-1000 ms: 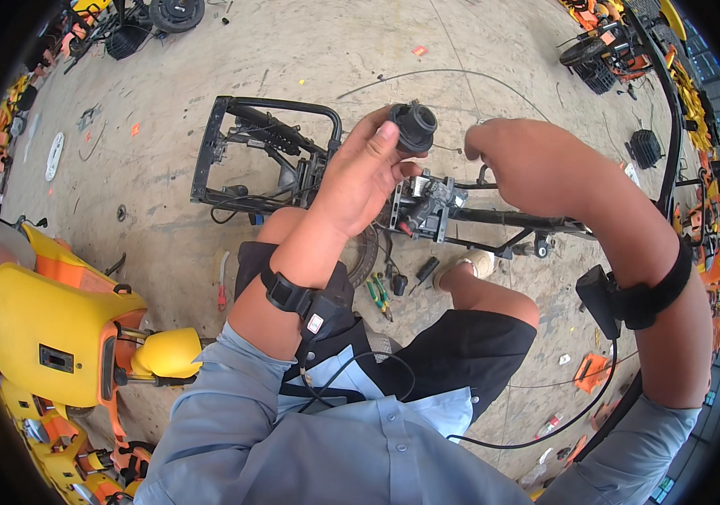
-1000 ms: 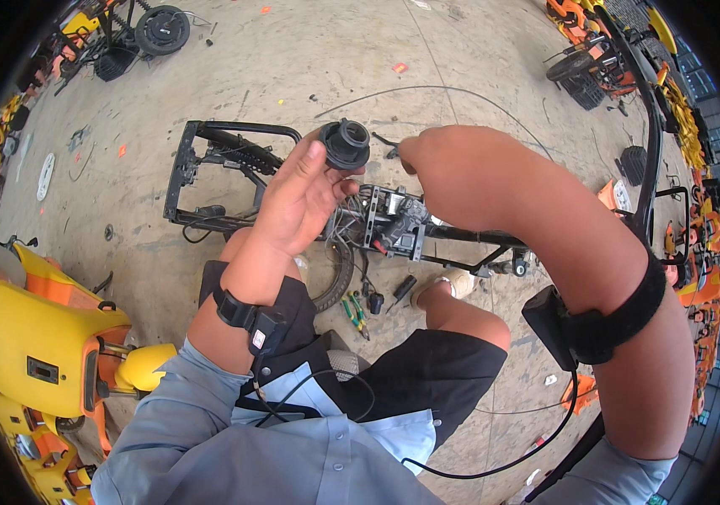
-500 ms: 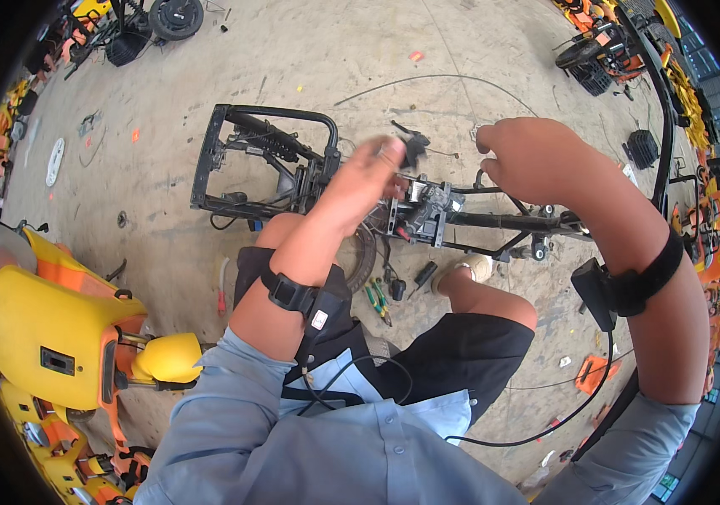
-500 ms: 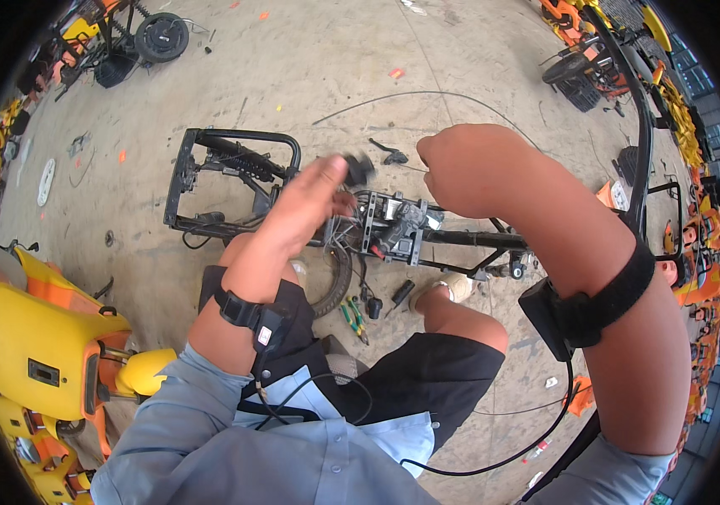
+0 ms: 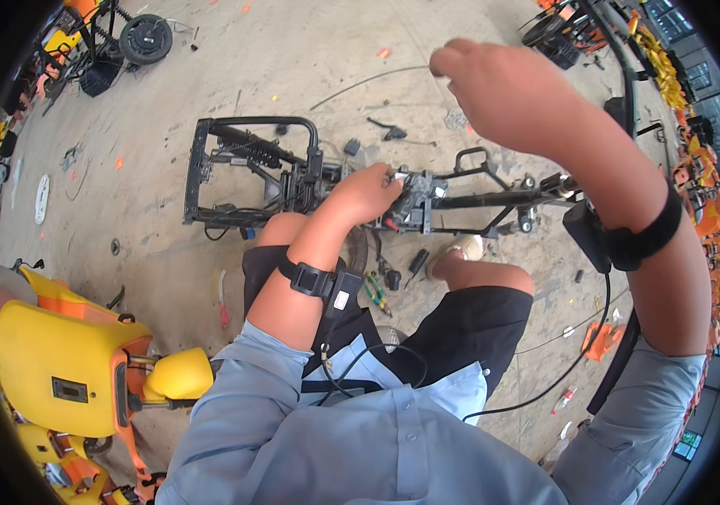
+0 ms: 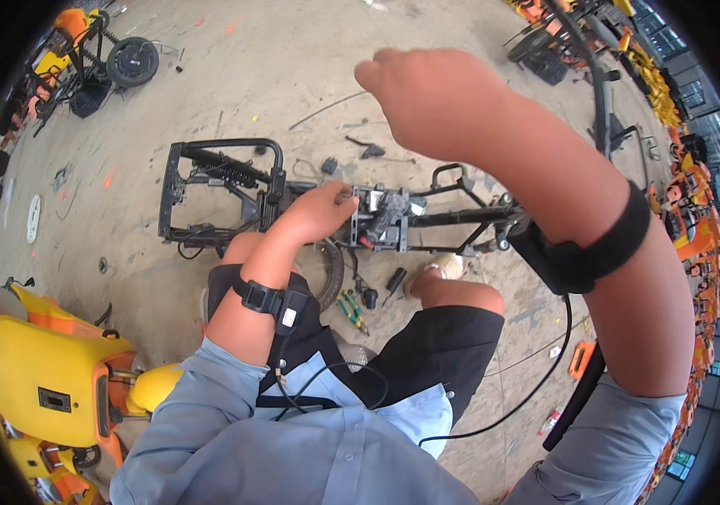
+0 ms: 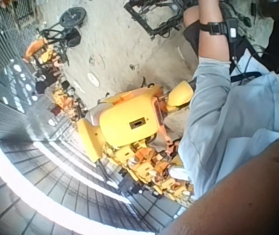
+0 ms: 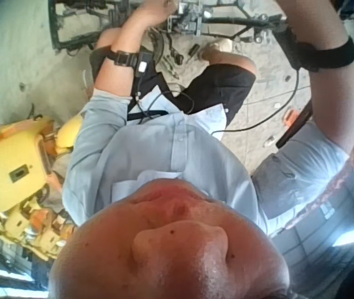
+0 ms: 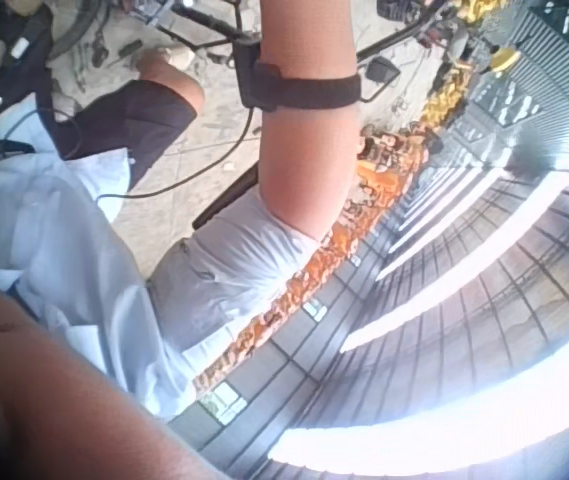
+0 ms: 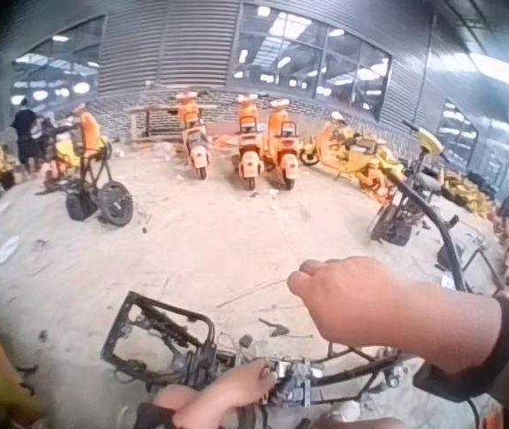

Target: The person assembles a throttle handle onto a motorcycle frame by fitting a cable into the throttle tube, positioning the housing over the handlebar, and tightening screws with a screwdriver.

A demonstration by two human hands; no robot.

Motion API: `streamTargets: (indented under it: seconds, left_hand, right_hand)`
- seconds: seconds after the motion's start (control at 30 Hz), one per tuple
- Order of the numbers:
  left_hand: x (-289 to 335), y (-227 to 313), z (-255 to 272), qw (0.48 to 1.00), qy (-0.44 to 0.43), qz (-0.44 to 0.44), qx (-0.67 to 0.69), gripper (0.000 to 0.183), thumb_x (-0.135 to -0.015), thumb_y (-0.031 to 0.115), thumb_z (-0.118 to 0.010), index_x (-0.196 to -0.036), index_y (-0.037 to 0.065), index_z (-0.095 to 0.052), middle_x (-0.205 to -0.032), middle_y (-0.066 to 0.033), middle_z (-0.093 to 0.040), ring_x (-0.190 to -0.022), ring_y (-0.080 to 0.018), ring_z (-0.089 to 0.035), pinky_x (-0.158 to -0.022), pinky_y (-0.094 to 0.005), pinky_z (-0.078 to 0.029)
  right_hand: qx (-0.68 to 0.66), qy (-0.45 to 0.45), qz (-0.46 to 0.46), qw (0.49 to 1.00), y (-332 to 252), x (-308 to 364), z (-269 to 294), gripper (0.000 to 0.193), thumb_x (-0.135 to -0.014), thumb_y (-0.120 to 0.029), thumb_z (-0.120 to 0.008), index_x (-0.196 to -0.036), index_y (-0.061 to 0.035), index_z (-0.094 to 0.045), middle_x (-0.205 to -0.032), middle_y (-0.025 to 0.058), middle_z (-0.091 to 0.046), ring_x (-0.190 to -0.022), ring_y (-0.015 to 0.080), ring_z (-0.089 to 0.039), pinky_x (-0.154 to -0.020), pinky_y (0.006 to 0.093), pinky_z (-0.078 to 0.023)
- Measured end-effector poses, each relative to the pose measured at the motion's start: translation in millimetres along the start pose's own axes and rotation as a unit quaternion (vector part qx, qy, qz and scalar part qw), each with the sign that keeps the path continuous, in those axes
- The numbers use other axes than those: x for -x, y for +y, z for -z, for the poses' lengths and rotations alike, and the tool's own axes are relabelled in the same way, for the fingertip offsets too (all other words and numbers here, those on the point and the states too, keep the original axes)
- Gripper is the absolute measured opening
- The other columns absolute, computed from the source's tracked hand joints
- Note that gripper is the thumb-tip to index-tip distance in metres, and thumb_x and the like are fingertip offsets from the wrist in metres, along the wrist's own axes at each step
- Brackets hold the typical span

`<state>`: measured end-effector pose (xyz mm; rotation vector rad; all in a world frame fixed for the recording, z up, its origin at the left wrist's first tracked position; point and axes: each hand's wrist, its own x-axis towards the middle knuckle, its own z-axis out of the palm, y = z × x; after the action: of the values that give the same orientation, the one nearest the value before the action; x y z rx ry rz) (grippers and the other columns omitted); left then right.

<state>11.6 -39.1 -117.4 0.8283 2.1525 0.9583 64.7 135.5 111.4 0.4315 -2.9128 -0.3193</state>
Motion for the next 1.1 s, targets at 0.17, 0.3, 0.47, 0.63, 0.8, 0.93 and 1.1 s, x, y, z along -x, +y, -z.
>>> streamTargets:
  seconds: [0.17, 0.3, 0.47, 0.63, 0.8, 0.93, 1.1]
  left_hand:
    - [-13, -2, -14, 0.999, 0.016, -0.041, -0.012, 0.054, -0.096, 0.041, -0.060, -0.129, -0.002, -0.060, -0.116, -0.0258, -0.069, -0.108, -0.0378, -0.067, -0.092, -0.0417, -0.052]
    - [-6, -3, -2, 0.997, 0.052, -0.024, 0.044, 0.057, -0.094, 0.043, -0.059, -0.130, -0.001, -0.059, -0.117, -0.0262, -0.068, -0.112, -0.0408, -0.064, -0.095, -0.0453, -0.050]
    - [-3, -3, -8, 0.997, 0.053, -0.040, 0.031, 0.055, -0.093, 0.043, -0.060, -0.130, 0.002, -0.059, -0.118, -0.0251, -0.068, -0.112, -0.0400, -0.065, -0.096, -0.0443, -0.050]
    - [-4, 1, -8, 0.998, 0.009, -0.037, 0.052, 0.055, -0.096, 0.039, -0.062, -0.134, -0.001, -0.056, -0.118, -0.0260, -0.067, -0.101, -0.0361, -0.069, -0.084, -0.0441, -0.055]
    - [-9, -8, -16, 0.997, 0.022, -0.071, 0.022, 0.053, -0.095, 0.037, -0.063, -0.131, -0.003, -0.058, -0.112, -0.0258, -0.069, -0.093, -0.0355, -0.070, -0.081, -0.0426, -0.055]
    - [-1, 5, -16, 0.996, -0.025, -0.082, 0.018, 0.052, -0.095, 0.037, -0.063, -0.127, -0.004, -0.060, -0.113, -0.0254, -0.069, -0.101, -0.0379, -0.069, -0.086, -0.0428, -0.054]
    - [0, -19, -4, 0.995, -0.002, -0.049, 0.089, 0.050, -0.096, 0.037, -0.062, -0.127, -0.003, -0.061, -0.110, -0.0235, -0.070, -0.097, -0.0342, -0.069, -0.082, -0.0416, -0.054]
  right_hand:
    - [0.071, -0.078, -0.145, 0.984, -54, -4, 140, 0.032, -0.093, -0.022, -0.063, -0.121, -0.0074, -0.065, -0.113, 0.0130, -0.070, -0.100, 0.0302, -0.069, -0.082, 0.0397, -0.056]
    - [0.102, -0.078, -0.180, 0.975, -84, 48, 163, 0.033, -0.090, -0.021, -0.069, -0.120, -0.0094, -0.063, -0.116, 0.0118, -0.067, -0.106, 0.0305, -0.065, -0.089, 0.0431, -0.052]
    - [0.072, -0.186, -0.273, 0.941, -142, 147, 180, 0.079, -0.076, -0.026, -0.083, -0.141, -0.0007, -0.045, -0.147, 0.0234, -0.044, -0.134, 0.0432, -0.044, -0.108, 0.0489, -0.040]
    - [-0.068, -0.111, -0.437, 0.890, -159, 219, 171, 0.096, -0.077, -0.019, -0.081, -0.153, -0.0016, -0.026, -0.160, 0.0269, -0.018, -0.147, 0.0487, -0.020, -0.118, 0.0537, -0.027]
    - [-0.077, 0.037, -0.550, 0.831, -151, 277, 131, 0.084, -0.081, -0.014, -0.075, -0.152, -0.0008, -0.030, -0.151, 0.0262, -0.038, -0.138, 0.0407, -0.041, -0.112, 0.0456, -0.037]
    - [-0.258, -0.005, -0.606, 0.752, -146, 283, 144, 0.061, -0.088, -0.016, -0.070, -0.140, 0.0040, -0.047, -0.106, 0.0162, -0.071, -0.094, 0.0249, -0.070, -0.084, 0.0367, -0.054]
    - [-0.292, -0.029, -0.594, 0.749, -127, 279, 151, 0.054, -0.084, -0.008, -0.067, -0.134, 0.0051, -0.053, -0.106, 0.0170, -0.071, -0.092, 0.0236, -0.070, -0.084, 0.0357, -0.054]
